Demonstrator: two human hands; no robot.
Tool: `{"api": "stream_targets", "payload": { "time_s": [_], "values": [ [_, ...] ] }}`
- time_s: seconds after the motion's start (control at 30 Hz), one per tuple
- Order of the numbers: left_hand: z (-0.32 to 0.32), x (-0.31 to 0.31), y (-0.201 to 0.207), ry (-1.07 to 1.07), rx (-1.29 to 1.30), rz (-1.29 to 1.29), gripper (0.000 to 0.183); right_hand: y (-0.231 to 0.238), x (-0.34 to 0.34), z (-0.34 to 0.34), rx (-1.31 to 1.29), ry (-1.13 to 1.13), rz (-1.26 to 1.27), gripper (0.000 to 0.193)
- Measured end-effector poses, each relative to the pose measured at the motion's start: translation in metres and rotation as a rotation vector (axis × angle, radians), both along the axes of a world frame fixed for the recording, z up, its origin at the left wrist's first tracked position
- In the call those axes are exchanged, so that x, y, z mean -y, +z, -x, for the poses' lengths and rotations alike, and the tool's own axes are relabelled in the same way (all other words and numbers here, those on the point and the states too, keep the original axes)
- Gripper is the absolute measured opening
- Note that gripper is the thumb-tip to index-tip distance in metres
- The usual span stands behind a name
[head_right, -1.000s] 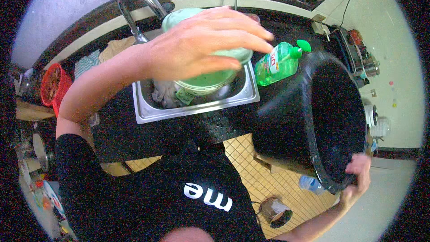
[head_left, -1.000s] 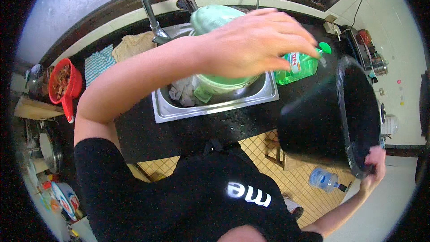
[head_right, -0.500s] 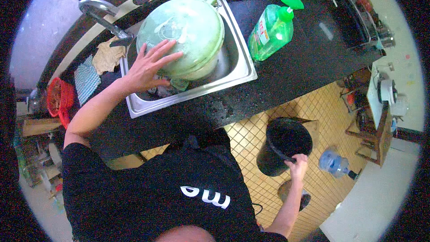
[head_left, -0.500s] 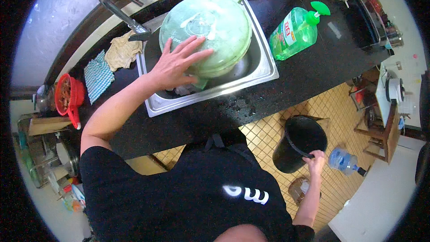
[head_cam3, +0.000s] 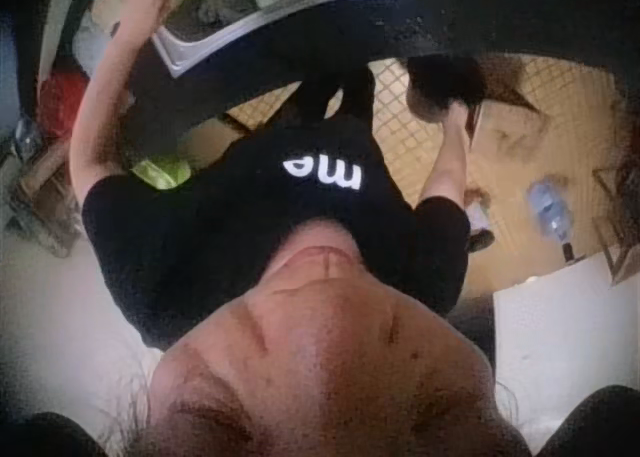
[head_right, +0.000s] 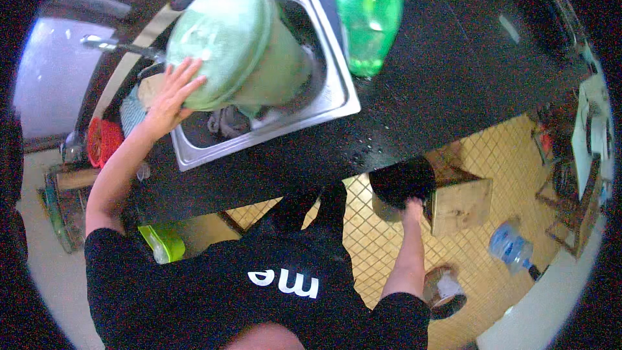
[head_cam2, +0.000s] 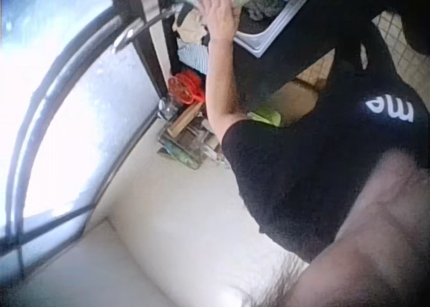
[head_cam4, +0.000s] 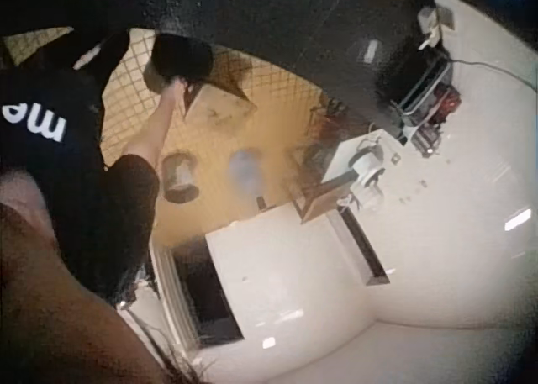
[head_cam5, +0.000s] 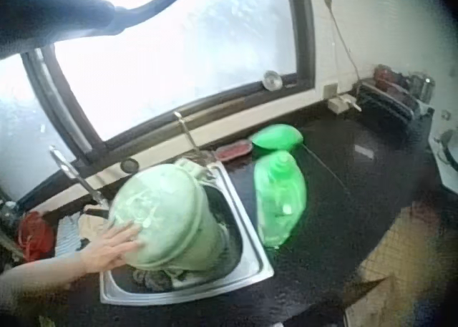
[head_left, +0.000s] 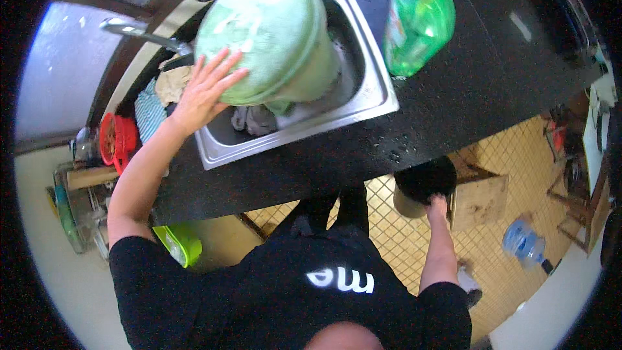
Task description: The person washes a green bucket and its lid, followed by a black bucket, using a cloth and soap in a sink.
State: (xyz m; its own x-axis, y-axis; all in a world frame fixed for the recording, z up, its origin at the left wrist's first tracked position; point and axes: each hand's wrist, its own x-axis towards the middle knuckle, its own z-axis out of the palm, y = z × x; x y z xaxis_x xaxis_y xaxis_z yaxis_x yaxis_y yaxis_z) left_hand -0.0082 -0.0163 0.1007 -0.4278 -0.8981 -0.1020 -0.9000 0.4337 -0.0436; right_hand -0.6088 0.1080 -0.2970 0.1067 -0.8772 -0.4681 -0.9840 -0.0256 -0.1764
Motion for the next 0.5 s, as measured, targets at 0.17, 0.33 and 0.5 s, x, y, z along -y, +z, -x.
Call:
{"api": "stream_targets", "payload": {
  "time_s": [0.17, 0.33, 0.5],
  "values": [
    [-0.005, -0.019, -0.015, 0.041, -0.007, 0.076, 0.071, -0.014, 0.031, -0.015, -0.045, -0.156, -0.18, 0.035],
    [0.003, -0.009, -0.025, -0.008, -0.04, 0.147, 0.076, -0.061, 0.006, -0.006, 0.01, -0.166, 0.115, 0.028],
    [-0.007, -0.008, -0.031, -0.054, -0.064, 0.224, 0.074, -0.096, -0.022, -0.038, 0.117, -0.434, 0.117, 0.025]
  ]
}}
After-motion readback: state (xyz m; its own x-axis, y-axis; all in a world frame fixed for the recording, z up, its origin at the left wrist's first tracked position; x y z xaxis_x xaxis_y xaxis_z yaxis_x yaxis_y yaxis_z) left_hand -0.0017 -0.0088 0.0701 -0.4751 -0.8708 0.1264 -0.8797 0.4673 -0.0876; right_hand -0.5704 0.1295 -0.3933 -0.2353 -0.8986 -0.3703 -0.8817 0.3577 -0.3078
